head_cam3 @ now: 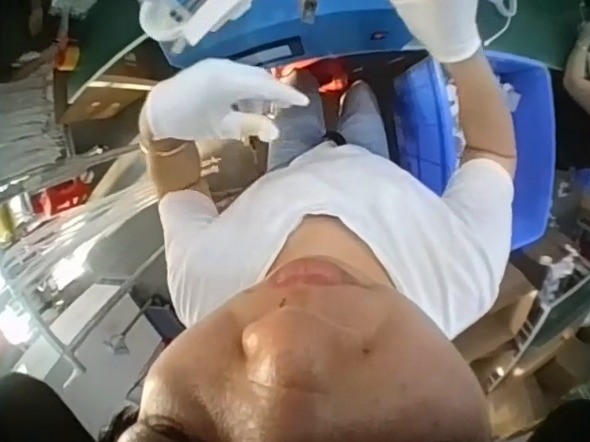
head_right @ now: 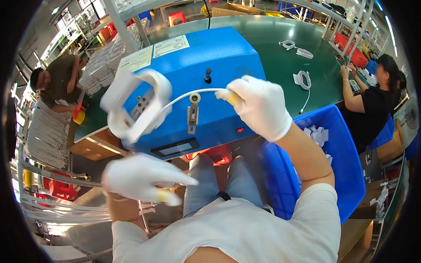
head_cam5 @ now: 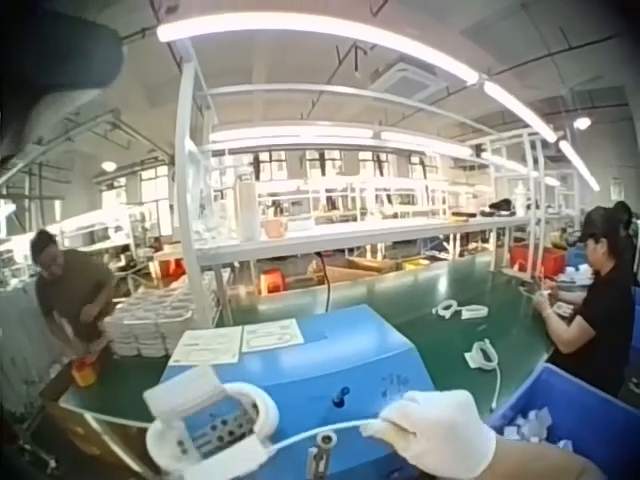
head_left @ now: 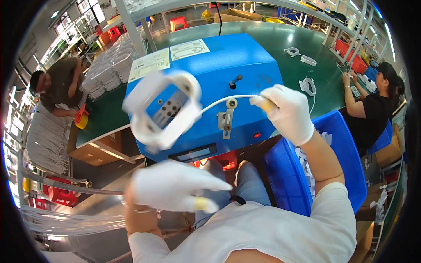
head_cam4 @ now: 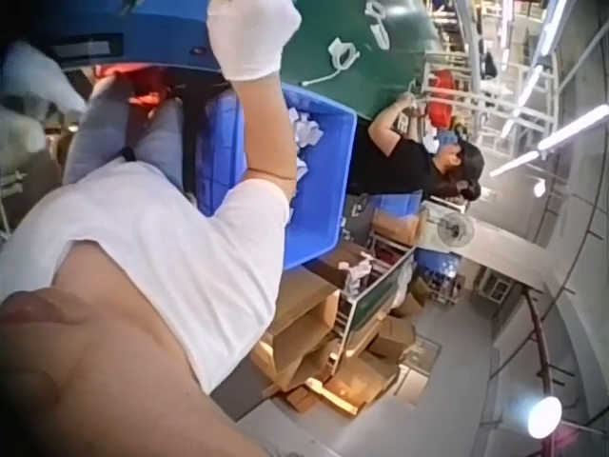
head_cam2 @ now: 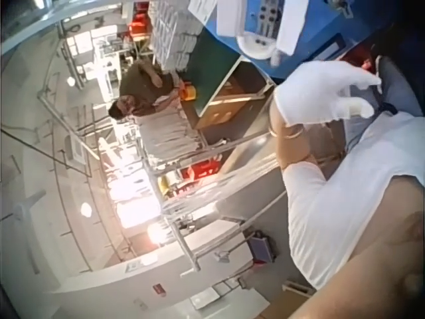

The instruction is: Using an assembly machine to process white plastic components and wires on a factory production line.

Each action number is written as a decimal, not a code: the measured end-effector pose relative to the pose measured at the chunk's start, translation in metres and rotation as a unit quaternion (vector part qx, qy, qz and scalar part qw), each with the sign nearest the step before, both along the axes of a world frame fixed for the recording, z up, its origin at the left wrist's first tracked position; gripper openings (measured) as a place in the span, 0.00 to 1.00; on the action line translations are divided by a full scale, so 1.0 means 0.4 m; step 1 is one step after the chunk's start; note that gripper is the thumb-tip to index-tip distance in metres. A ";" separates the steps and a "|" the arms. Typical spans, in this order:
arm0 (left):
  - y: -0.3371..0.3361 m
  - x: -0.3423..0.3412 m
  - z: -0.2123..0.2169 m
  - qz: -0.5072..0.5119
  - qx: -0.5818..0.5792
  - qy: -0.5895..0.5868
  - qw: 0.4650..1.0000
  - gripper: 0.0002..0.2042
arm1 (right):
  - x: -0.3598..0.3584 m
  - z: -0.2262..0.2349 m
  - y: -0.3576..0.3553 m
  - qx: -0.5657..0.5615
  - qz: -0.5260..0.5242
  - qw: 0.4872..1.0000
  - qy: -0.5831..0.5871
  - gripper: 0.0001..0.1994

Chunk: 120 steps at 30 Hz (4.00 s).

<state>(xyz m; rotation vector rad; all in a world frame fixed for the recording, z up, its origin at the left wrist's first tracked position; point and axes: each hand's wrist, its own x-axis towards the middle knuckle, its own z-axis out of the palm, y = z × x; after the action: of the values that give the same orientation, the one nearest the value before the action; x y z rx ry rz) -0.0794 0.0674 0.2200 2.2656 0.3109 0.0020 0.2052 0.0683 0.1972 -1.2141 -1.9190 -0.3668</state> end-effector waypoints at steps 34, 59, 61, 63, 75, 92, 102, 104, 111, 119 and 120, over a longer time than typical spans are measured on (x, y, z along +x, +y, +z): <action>0.133 -0.095 0.067 0.378 0.449 -0.172 0.791 0.11 | -0.274 0.125 0.155 0.018 0.107 0.975 -0.193 0.06; 0.140 -0.091 0.060 0.305 0.655 -0.040 0.690 0.05 | -0.252 0.149 0.189 -0.290 0.211 0.933 0.028 0.23; 0.145 -0.093 0.053 0.314 0.638 -0.096 0.697 0.06 | -0.261 0.166 0.207 -0.433 0.211 0.867 0.125 0.24; 0.150 -0.092 0.049 0.314 0.632 -0.112 0.699 0.06 | -0.259 0.138 0.240 -0.388 0.230 0.882 0.136 0.22; 0.200 -0.096 0.039 0.365 0.471 -0.125 0.793 0.17 | -0.283 0.135 0.198 -0.219 0.298 0.927 0.065 0.07; 0.196 -0.101 0.021 0.386 0.404 -0.175 0.811 0.13 | -0.282 0.167 0.189 -0.005 0.306 0.939 -0.157 0.07; 0.193 -0.102 0.017 0.383 0.398 -0.226 0.802 0.10 | -0.305 0.173 0.224 -0.383 0.270 0.882 0.049 0.15; 0.189 -0.105 0.014 0.389 0.391 -0.222 0.804 0.10 | -0.317 0.177 0.214 -0.407 0.220 0.886 0.021 0.15; 0.122 -0.116 -0.093 0.525 0.397 -0.406 0.634 0.13 | -0.227 0.122 0.224 -0.416 0.309 0.832 0.199 0.30; 0.055 -0.054 -0.174 0.513 0.151 -0.526 0.661 0.19 | -0.242 0.130 0.183 -0.436 0.310 0.839 0.098 0.21; 0.053 -0.049 -0.181 0.503 0.163 -0.524 0.668 0.20 | -0.230 0.127 0.190 -0.436 0.305 0.841 0.102 0.21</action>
<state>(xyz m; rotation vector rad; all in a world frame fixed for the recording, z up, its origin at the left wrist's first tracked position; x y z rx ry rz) -0.0991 0.0886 0.1477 1.7005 0.8936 1.9675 0.1133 0.1444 0.2481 -0.9923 -2.1957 1.0407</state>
